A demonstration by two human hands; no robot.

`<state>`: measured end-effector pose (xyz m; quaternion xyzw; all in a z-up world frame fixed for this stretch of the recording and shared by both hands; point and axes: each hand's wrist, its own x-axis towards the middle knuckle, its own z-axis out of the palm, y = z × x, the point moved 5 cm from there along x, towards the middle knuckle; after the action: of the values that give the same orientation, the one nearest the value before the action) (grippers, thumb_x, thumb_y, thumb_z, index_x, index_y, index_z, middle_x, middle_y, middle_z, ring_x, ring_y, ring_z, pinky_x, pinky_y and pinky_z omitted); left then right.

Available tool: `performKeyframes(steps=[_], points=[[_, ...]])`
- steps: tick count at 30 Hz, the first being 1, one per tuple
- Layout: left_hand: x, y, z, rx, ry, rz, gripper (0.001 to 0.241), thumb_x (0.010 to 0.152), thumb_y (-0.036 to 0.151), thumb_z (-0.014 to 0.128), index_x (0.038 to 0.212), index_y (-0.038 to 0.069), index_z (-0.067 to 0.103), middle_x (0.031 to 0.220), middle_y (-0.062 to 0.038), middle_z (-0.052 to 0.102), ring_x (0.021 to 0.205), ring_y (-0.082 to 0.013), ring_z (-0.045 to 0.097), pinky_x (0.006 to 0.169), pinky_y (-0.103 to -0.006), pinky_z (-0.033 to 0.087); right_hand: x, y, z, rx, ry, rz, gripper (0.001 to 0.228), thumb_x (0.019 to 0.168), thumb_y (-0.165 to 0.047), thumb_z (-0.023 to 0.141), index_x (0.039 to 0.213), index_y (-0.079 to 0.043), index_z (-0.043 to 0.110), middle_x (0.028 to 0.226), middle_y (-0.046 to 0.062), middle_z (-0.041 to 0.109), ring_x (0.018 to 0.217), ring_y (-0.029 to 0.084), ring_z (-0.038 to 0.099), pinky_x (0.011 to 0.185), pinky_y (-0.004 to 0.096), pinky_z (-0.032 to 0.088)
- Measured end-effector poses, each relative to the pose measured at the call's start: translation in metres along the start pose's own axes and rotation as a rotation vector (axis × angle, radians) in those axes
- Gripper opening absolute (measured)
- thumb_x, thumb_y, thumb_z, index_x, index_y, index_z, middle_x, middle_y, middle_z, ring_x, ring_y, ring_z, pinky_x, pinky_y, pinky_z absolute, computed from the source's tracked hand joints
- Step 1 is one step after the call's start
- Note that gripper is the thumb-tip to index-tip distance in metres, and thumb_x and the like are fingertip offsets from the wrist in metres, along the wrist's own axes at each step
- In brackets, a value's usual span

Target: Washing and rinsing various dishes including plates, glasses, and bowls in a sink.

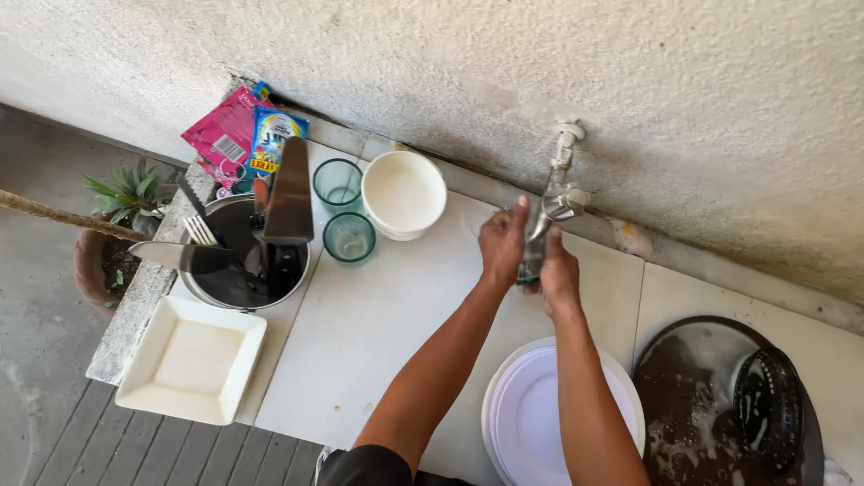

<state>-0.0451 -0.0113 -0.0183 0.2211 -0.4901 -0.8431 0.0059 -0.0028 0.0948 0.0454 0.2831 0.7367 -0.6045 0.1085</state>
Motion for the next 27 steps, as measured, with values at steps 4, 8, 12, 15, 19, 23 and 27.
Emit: performKeyframes(steps=[4, 8, 12, 15, 19, 23, 27], points=[[-0.028, 0.041, -0.021, 0.226, -0.066, 0.214, 0.055, 0.095, 0.044, 0.078, 0.116, -0.006, 0.069, 0.109, -0.020, 0.070, 0.092, -0.0219, 0.063, 0.079, -0.0328, 0.052, 0.032, 0.059, 0.005, 0.538, -0.431, 0.152, 0.047, 0.109, -0.058, 0.040, 0.108, -0.018, 0.066, 0.075, 0.001, 0.069, 0.056, 0.018, 0.063, 0.038, 0.031, 0.041], [-0.054, 0.095, -0.066, 0.340, -0.099, -0.148, 0.096, 0.074, 0.047, 0.086, 0.137, -0.010, 0.042, 0.120, -0.026, 0.064, 0.102, -0.0304, 0.069, 0.086, -0.0385, 0.058, -0.026, 0.046, 0.049, 0.309, -0.372, 0.143, 0.052, 0.109, -0.054, 0.031, 0.111, -0.014, 0.063, 0.087, 0.005, 0.071, 0.068, 0.023, 0.068, 0.048, 0.036, 0.047], [-0.071, 0.105, -0.117, 0.420, -0.160, -0.215, 0.109, 0.061, 0.047, 0.090, 0.142, -0.007, 0.041, 0.124, -0.024, 0.067, 0.109, -0.0321, 0.072, 0.092, -0.0411, 0.060, -0.052, 0.056, 0.093, 0.429, -0.294, 0.064, 0.053, 0.108, -0.051, 0.033, 0.129, -0.010, 0.058, 0.122, 0.003, 0.070, 0.109, 0.016, 0.069, 0.090, 0.034, 0.058], [-0.097, 0.121, -0.151, 0.497, -0.204, 0.140, 0.102, 0.061, 0.040, 0.094, 0.142, -0.002, 0.047, 0.130, -0.019, 0.066, 0.115, -0.0294, 0.069, 0.098, -0.0393, 0.057, -0.040, 0.091, 0.121, 0.468, -0.362, 0.010, 0.044, 0.107, -0.040, 0.042, 0.132, -0.008, 0.059, 0.122, 0.008, 0.067, 0.111, 0.022, 0.064, 0.092, 0.038, 0.056], [-0.121, 0.161, -0.203, 0.531, -0.236, 0.388, 0.096, 0.064, 0.032, 0.095, 0.143, 0.005, 0.049, 0.133, -0.016, 0.067, 0.121, -0.0294, 0.069, 0.104, -0.0391, 0.057, -0.077, 0.080, 0.156, 0.371, -0.521, 0.039, 0.044, 0.103, -0.036, 0.042, 0.130, -0.008, 0.063, 0.126, 0.004, 0.069, 0.114, 0.016, 0.067, 0.094, 0.035, 0.056], [-0.144, 0.184, -0.250, 0.728, -0.197, 0.630, 0.094, 0.061, 0.020, 0.098, 0.141, 0.008, 0.050, 0.141, -0.017, 0.061, 0.131, -0.0349, 0.060, 0.108, -0.0433, 0.050, -0.124, 0.056, 0.194, 0.155, -0.660, 0.086, 0.048, 0.106, -0.045, 0.040, 0.121, -0.007, 0.066, 0.108, 0.005, 0.072, 0.094, 0.015, 0.069, 0.080, 0.035, 0.057], [-0.152, 0.189, -0.278, 0.757, -0.107, 0.654, 0.091, 0.066, 0.021, 0.098, 0.142, 0.010, 0.049, 0.143, -0.014, 0.058, 0.132, -0.0340, 0.059, 0.108, -0.0432, 0.051, -0.134, 0.058, 0.223, -0.029, -0.617, -0.143, 0.054, 0.109, -0.047, 0.041, 0.111, -0.001, 0.071, 0.095, 0.006, 0.071, 0.084, 0.012, 0.064, 0.072, 0.030, 0.055]])
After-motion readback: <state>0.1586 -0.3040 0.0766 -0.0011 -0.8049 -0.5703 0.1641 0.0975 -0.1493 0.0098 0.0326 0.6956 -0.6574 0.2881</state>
